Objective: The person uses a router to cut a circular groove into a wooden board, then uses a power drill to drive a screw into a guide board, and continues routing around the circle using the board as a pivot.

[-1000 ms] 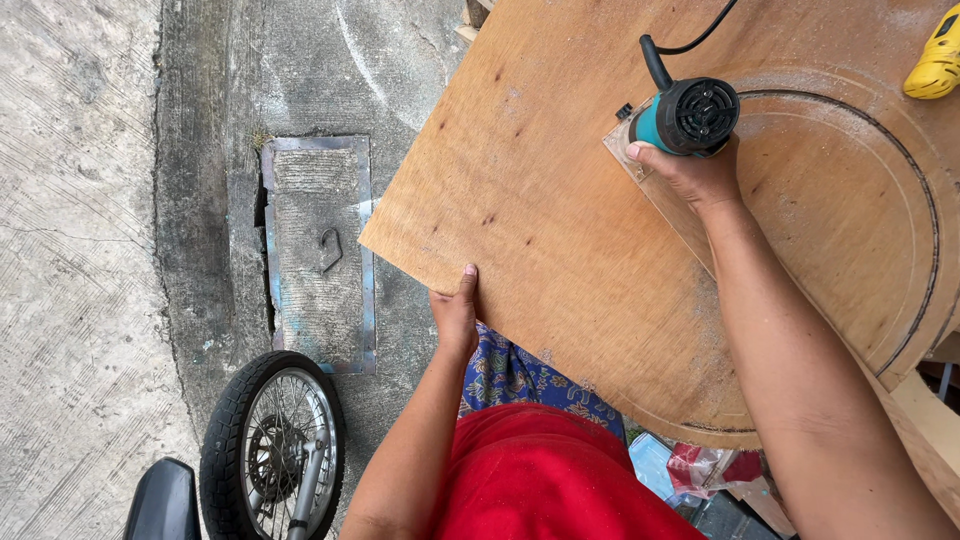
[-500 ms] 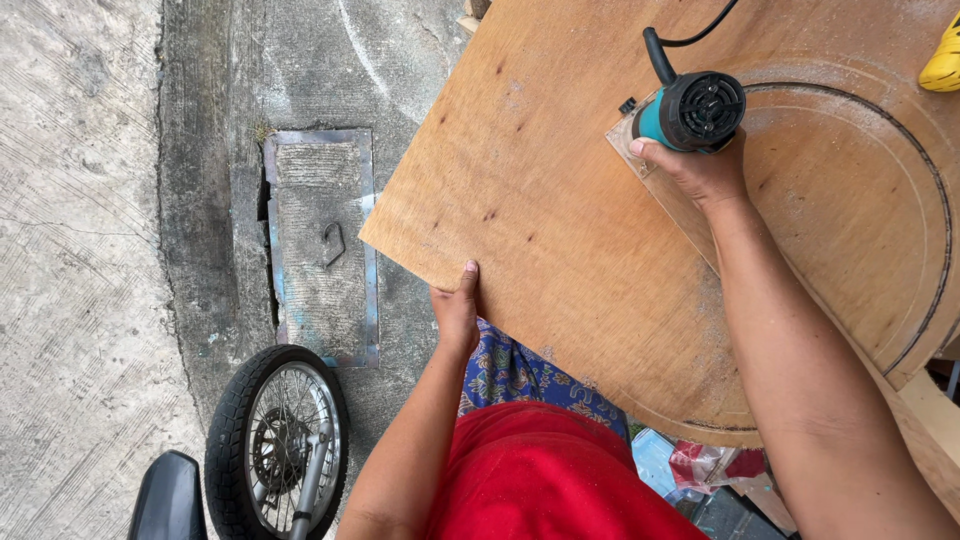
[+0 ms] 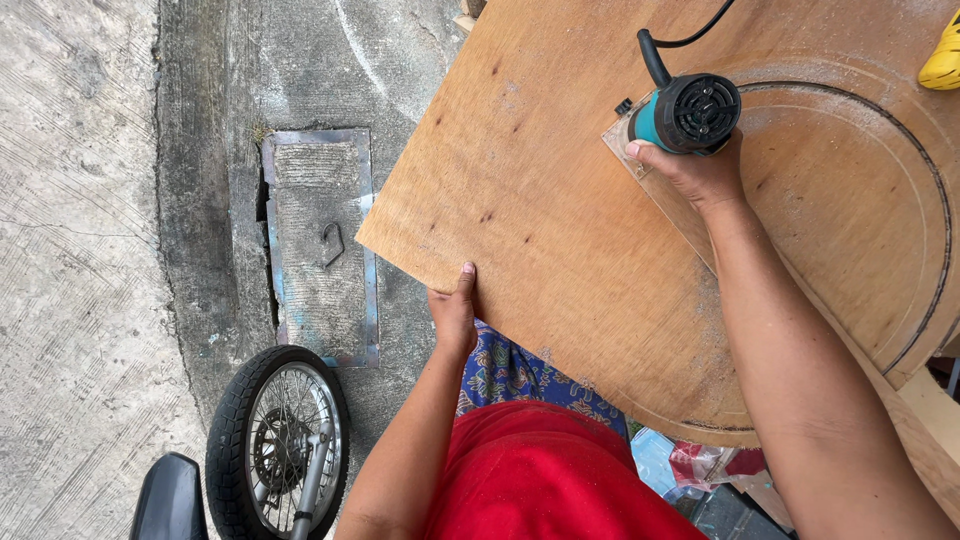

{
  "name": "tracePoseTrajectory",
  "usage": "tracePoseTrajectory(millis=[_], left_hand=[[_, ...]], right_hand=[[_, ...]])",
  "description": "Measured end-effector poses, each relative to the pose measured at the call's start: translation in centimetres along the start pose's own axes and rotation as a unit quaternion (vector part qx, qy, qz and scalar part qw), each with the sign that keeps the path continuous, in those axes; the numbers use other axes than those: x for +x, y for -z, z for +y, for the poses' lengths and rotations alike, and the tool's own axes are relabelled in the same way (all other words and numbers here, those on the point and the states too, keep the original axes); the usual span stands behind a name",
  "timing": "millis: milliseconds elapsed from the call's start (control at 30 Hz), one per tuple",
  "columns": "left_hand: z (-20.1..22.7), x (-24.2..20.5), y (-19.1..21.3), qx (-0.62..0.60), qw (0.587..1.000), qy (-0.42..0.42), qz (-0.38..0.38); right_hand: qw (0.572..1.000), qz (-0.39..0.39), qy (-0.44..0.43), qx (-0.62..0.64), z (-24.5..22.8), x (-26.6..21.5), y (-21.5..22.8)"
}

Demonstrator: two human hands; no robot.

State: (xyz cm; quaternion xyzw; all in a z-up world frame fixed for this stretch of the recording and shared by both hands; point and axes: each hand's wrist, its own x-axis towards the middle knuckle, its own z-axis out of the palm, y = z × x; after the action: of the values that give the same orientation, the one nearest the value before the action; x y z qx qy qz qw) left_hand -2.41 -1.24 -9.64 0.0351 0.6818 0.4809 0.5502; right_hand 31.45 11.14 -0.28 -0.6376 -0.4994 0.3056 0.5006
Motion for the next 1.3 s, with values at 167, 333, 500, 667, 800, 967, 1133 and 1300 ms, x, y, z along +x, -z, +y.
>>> tracePoseTrajectory(millis=[167,333,500,667,800,967,1133,1300], left_hand=[[0.3,-0.6,-0.1,0.007,1.0,-0.001,0.005],[0.0,-0.1,-0.1,0.003,1.0,0.002,0.009],[0.2,-0.5,0.0,0.011,1.0,0.002,0.01],[-0.6,0.5,0.2,0.008,1.0,0.001,0.012],[-0.8,0.6,0.2,0.007,1.0,0.004,0.015],[-0.4,0.0,0.2,0.013,1.0,0.0,0.012],[-0.2,0.0,0.3,0.016,1.0,-0.002,0.006],[-0.2,-0.1,0.2,0.011,1.0,-0.006,0.004]], right_hand=[[1.0,0.001,-0.011,0.009,0.1,-0.1,0.0],[1.0,-0.005,-0.007,0.008,0.7,-0.1,0.1],[1.0,0.003,-0.01,0.007,0.5,-0.2,0.0],[1.0,-0.002,-0.011,0.003,1.0,-0.1,0.0],[1.0,-0.007,-0.019,0.008,-0.4,-0.2,-0.2],[1.0,-0.001,-0.026,0.01,0.2,-0.2,-0.1],[1.0,0.006,-0.018,0.018,-0.8,-0.2,-0.7],[1.0,0.0,-0.016,0.019,-1.2,-0.2,-0.7]])
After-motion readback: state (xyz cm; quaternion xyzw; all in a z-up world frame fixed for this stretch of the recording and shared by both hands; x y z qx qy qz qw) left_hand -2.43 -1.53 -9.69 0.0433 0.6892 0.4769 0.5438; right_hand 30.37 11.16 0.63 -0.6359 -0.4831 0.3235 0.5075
